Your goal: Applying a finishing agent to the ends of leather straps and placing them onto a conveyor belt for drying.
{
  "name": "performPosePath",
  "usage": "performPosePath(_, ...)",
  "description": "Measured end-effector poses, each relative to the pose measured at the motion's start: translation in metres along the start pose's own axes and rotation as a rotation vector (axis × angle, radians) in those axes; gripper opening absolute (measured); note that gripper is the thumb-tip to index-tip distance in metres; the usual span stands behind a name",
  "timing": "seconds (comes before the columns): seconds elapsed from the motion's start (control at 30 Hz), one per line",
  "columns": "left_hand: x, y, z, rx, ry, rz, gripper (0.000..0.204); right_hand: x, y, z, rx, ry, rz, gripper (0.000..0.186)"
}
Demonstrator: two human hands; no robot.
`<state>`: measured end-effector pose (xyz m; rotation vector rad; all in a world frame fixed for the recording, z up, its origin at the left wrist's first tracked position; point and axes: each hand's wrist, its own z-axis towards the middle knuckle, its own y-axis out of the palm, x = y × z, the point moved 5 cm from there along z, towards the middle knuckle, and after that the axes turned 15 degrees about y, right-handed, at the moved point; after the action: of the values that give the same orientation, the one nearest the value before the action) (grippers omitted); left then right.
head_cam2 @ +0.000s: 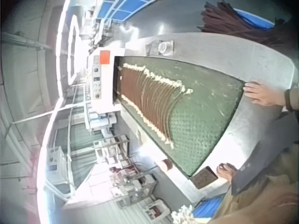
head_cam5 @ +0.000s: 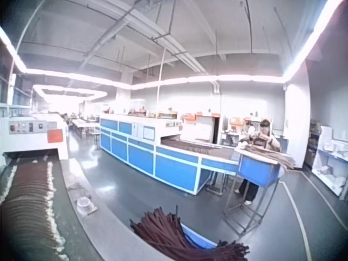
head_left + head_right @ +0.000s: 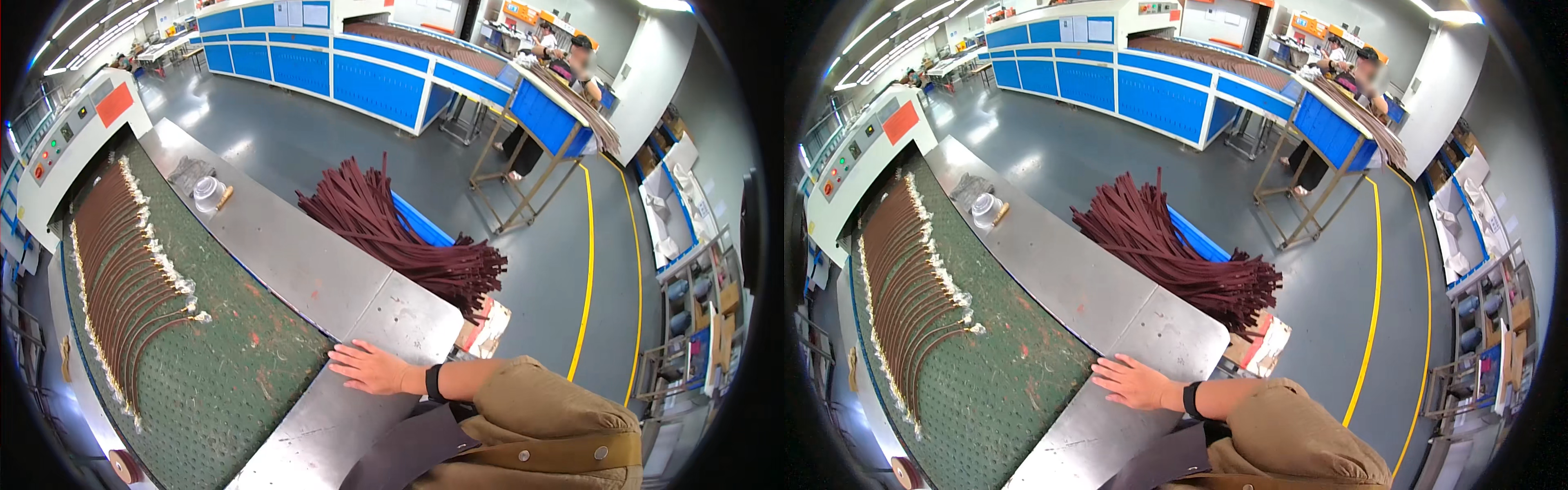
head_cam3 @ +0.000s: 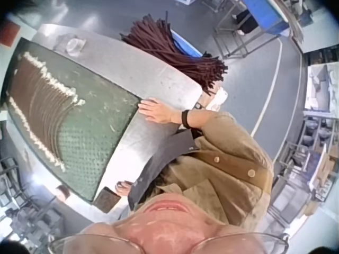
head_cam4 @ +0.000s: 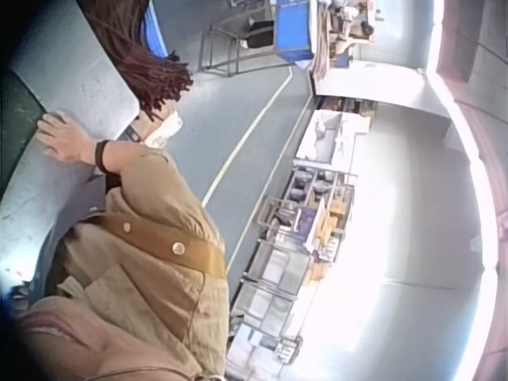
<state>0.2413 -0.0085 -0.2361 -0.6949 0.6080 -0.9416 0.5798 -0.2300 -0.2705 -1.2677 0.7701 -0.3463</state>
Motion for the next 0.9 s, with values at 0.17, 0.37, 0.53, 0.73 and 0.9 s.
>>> performPosePath(0.17, -0.001, 0.005, -0.001, 0.027, 0.092, 0.018, 0.028, 0.001, -0.001, 0.001, 0.023, -0.005, -0.014, 0.049)
performPosePath(0.37, -0.011, 0.006, -0.011, -0.027, 0.003, -0.014, 0.028, 0.0, -0.003, -0.001, 0.014, -0.004, 0.005, 0.049)
performPosePath(0.53, -0.04, 0.032, -0.072, -0.312, -0.483, -0.42, 0.042, 0.004, -0.015, 0.003, 0.031, 0.08, 0.347, 0.05)
performPosePath(0.73, -0.046, 0.007, -0.051, -0.144, -0.634, -0.478, 0.033, 0.009, -0.02, 0.016, 0.181, 0.414, 1.298, 0.048)
performPosePath(0.9, -0.046, -0.1, -0.02, -0.114, -0.695, -0.552, 0.027, -0.069, -0.088, 0.079, -0.027, 0.034, 1.142, 0.035)
